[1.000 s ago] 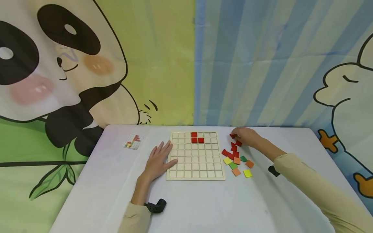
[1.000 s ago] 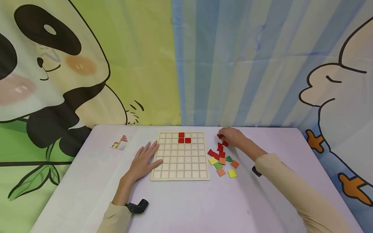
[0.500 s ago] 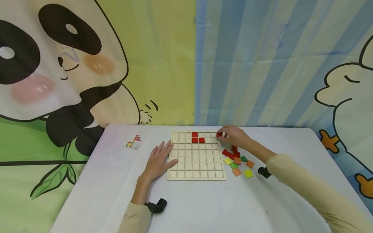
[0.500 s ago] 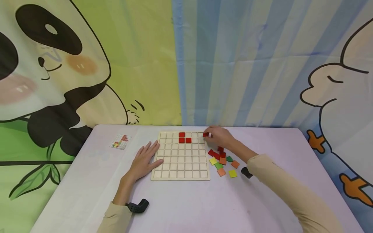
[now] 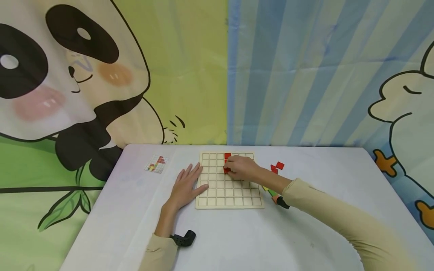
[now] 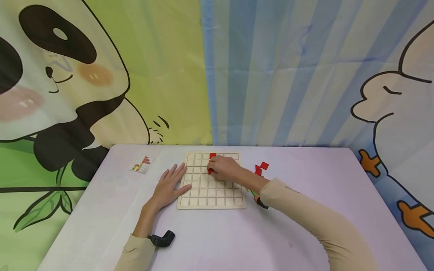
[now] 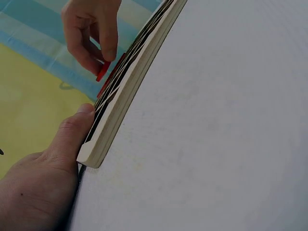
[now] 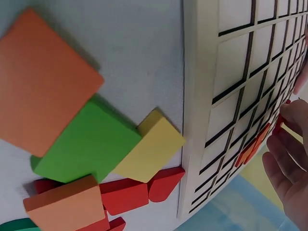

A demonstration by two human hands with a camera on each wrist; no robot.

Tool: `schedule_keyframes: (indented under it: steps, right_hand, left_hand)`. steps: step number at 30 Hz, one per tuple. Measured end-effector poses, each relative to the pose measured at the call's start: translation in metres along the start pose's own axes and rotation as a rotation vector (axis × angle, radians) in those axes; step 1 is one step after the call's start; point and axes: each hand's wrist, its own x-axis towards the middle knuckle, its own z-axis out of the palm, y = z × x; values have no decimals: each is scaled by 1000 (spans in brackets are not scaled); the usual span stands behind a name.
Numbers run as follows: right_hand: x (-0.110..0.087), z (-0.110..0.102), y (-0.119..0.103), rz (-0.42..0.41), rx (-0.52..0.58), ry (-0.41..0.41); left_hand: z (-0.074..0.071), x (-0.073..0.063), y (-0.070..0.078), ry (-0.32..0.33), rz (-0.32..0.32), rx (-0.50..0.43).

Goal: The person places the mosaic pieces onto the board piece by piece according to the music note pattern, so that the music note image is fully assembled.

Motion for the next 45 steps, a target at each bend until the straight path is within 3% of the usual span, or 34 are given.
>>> schedule_keyframes:
  steps: [5, 12, 26, 33, 39, 45]
  right_hand:
    - [1, 4, 5, 4, -38, -54]
    - [0, 3, 9, 10, -12, -89]
    - [4, 5, 6, -78, -78, -62]
    - [4, 6, 4, -149, -34, -15]
    - [-22, -12, 6, -119, 40, 92]
    - [-74, -46, 15, 56, 118, 224]
  left_hand:
    - [2, 1, 3, -19, 6, 4]
    - [1, -1, 5, -9, 8, 4]
    - [4, -2, 1, -13, 6, 20]
    - [3, -2, 0, -18, -2, 23]
    - [3, 0, 1, -26, 3, 27]
    - [-2, 1, 1, -31, -12, 25]
